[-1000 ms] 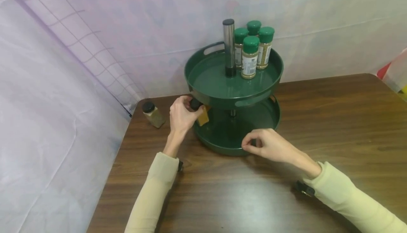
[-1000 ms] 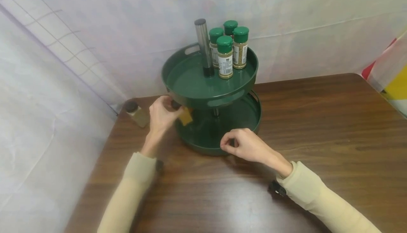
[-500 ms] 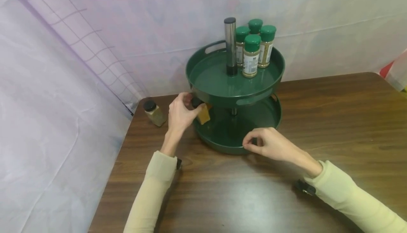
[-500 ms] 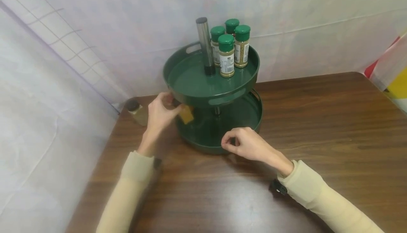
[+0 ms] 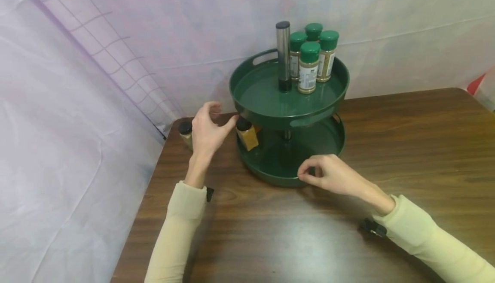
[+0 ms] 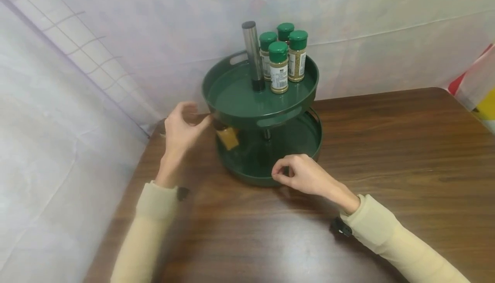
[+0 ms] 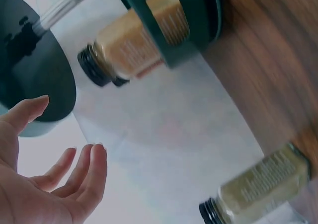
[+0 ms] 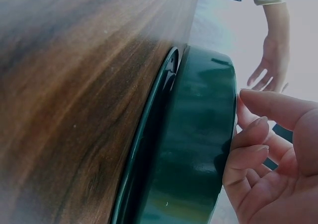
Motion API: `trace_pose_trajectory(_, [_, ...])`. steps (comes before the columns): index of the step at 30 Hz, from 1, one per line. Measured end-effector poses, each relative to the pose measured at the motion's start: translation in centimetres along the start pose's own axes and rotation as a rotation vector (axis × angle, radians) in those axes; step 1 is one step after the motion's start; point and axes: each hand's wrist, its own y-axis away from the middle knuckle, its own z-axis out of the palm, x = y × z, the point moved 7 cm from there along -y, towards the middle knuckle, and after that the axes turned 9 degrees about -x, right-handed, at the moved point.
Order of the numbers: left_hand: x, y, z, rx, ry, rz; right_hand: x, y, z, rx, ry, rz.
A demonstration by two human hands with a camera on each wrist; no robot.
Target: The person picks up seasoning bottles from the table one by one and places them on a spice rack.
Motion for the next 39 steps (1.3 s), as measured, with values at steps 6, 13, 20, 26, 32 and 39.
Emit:
trace_pose_trajectory(6, [-1.3,0.0,-2.1,0.077,0.014,-0.006,0.0,0.0,0.0,-0.001,0.005,0.003])
trace_pose_trajectory(13, [-4.3,0.0,-3.5,0.093,-0.003,-0.117,0.0,0.0,0.0,-0.002,0.005,0.000])
trace_pose_trajectory(20, [-7.7,0.4,-4.1,0.042,-0.036,-0.256,0.0,0.0,0.0,-0.003,0.004,0.006])
trace_pose_trajectory(26, [-10.1,0.8,-4.3,0.019,-0.049,-0.329,0.0,0.0,-0.1,-0.004,-0.003,0.007])
trace_pose_trajectory(32, [-11.9,1.0,-4.1,-0.005,-0.053,-0.363,0.0,0.0,-0.1,0.001,0.000,0.009])
trace_pose_trajectory(39, [-13.6,1.1,-3.9,-0.031,-0.040,-0.392,0.0,0.1,0.0,-0.007,-0.009,0.014])
